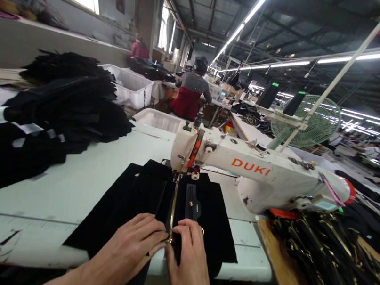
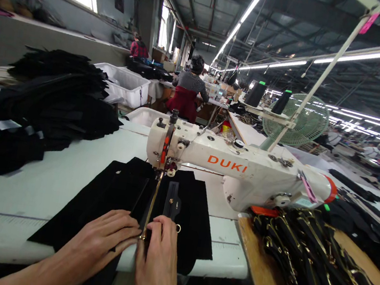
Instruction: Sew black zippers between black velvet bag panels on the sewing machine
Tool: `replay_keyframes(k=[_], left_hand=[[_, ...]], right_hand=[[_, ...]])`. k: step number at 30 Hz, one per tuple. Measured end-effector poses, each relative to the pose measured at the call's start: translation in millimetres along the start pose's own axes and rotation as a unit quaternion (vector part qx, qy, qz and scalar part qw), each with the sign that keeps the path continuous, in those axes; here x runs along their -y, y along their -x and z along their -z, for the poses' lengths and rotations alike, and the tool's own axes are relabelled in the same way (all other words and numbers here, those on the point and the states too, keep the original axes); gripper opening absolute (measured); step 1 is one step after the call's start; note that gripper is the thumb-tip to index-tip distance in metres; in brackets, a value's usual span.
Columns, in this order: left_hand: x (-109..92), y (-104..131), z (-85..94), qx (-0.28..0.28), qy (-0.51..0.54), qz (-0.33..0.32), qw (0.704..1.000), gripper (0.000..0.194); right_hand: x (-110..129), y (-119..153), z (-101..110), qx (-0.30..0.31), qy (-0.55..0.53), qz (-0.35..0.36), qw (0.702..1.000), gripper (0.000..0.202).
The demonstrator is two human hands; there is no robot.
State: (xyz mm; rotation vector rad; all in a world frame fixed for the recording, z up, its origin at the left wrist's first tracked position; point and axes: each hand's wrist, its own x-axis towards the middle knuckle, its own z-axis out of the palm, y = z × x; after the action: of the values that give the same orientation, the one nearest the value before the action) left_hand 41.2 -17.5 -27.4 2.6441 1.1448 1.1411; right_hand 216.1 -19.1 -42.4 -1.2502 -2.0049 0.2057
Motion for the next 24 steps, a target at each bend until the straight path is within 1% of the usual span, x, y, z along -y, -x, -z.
replay_keyframes(k=[2,4,5,7,8,10,12,15,17,19,21,22,24], left_hand=[[1,0,-0.6,-0.007,0.013,0.013,1.000,0.026],[2,-1,0.2,-0.018,0.027,0.046,0.998,0.023],[2,-2,1.0,-0.022,0.035,0.066,0.997,0.022],[3,-3,2.6,-0.020,0.054,0.095,0.994,0.022],[3,-4,3.2,-0.017,0.063,0.102,0.993,0.023],[3,-6,3.5,-0.011,0.076,0.105,0.991,0.023],[3,-7,2.7,-0.011,0.082,0.103,0.991,0.023],[4,-7,1.6,-0.012,0.084,0.094,0.992,0.024],[4,-6,2.3,-0.011,0.080,0.083,0.993,0.024],[5,-5,3.7,-0.005,0.073,0.060,0.996,0.025],[6,-3,4.0,0.005,0.059,0.027,0.998,0.026],[7,-2,3.3,0.009,0.049,0.009,0.999,0.027],[8,2,0.6,0.017,0.027,-0.024,0.999,0.029]], right_hand=[[3,3,2,-0.050,0.038,0.026,0.998,0.016],[6,9,6,-0.090,0.101,0.058,0.989,0.007],[7,12,9,-0.096,0.128,0.075,0.984,0.005],[8,20,13,-0.088,0.154,0.093,0.980,0.003],[8,22,14,-0.080,0.155,0.089,0.981,0.005],[8,24,12,-0.066,0.151,0.065,0.984,0.018],[8,23,7,-0.056,0.146,0.033,0.987,0.026],[11,19,-7,-0.050,0.123,-0.021,0.991,0.014],[16,17,-15,-0.070,0.100,-0.058,0.991,0.005],[19,16,-20,-0.105,0.080,-0.084,0.988,0.005],[20,15,-20,-0.118,0.075,-0.086,0.986,0.009],[19,15,-18,-0.106,0.078,-0.075,0.988,0.011],[14,15,-10,-0.061,0.089,-0.035,0.994,0.014]])
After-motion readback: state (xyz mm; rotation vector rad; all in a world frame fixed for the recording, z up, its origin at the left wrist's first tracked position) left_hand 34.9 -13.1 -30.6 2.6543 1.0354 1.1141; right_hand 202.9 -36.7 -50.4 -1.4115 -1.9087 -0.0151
